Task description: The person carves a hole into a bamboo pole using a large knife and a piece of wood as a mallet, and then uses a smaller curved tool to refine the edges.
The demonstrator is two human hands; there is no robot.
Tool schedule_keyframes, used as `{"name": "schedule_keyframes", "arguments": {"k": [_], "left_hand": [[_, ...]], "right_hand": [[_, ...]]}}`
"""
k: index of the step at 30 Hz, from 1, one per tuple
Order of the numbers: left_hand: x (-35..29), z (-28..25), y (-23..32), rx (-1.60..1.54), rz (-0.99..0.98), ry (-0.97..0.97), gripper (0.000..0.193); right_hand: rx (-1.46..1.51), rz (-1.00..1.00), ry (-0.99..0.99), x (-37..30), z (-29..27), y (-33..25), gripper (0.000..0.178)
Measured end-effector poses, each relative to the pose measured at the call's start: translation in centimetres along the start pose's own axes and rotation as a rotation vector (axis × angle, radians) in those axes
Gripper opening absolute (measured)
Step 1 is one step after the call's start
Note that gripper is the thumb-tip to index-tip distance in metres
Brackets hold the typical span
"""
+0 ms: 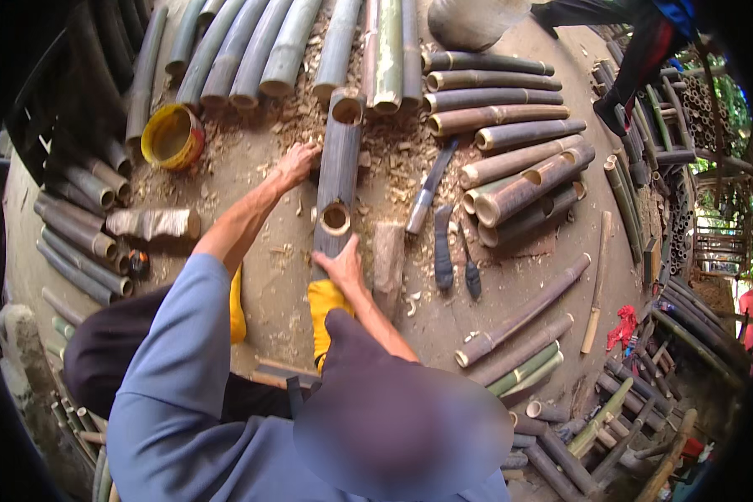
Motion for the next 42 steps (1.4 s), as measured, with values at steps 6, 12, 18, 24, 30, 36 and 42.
{"name": "schedule_keyframes", "arguments": {"k": [6,12,18,24,30,36,42], "left_hand": [[-9.0,3.8,3.4,-0.148,0.001,0.013,0.056],[-13.1,2.7,3.3,-0.409,-0.153,0.335,0.047],[-15.8,5.0,14.9,-1.419,-0.705,0.231,0.047],[-18.1,6.2,10.9,-1.545,-0.693,0.530,0.050],[-19.2,6.0,15.1,-1.093,-0.769,0.279,0.077],[-19.6,7.2,17.5,-1.274,-0.631,0.079,0.069],[-17.8,8.3,18.0,-1.158,-0.494,-0.001,0.070]], "right_hand": [[-0.086,0.056,-0.300,-2.2,-3.3,2.4,0.091],[-0.126,-0.076,-0.296,-1.5,-0.7,4.0,0.101],[-0.092,-0.060,-0.218,-1.6,-3.4,6.3,0.086],[-0.037,-0.191,-0.058,-3.2,-3.8,4.9,0.079],[0.447,-0.221,0.415,-7.8,-6.3,13.7,0.042],[0.416,0.059,0.234,-9.8,-3.3,10.6,0.039],[0.293,0.095,0.118,-9.5,-1.0,7.7,0.037]]}}
Point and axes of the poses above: each hand's wrist, its own x-axis towards the middle knuckle, its own z-axis out of the palm, y = z × x, the point moved 2 cm from there along x, towards the middle knuckle, and after that the axes turned 2 degrees about -y, right-handed, at the moved point
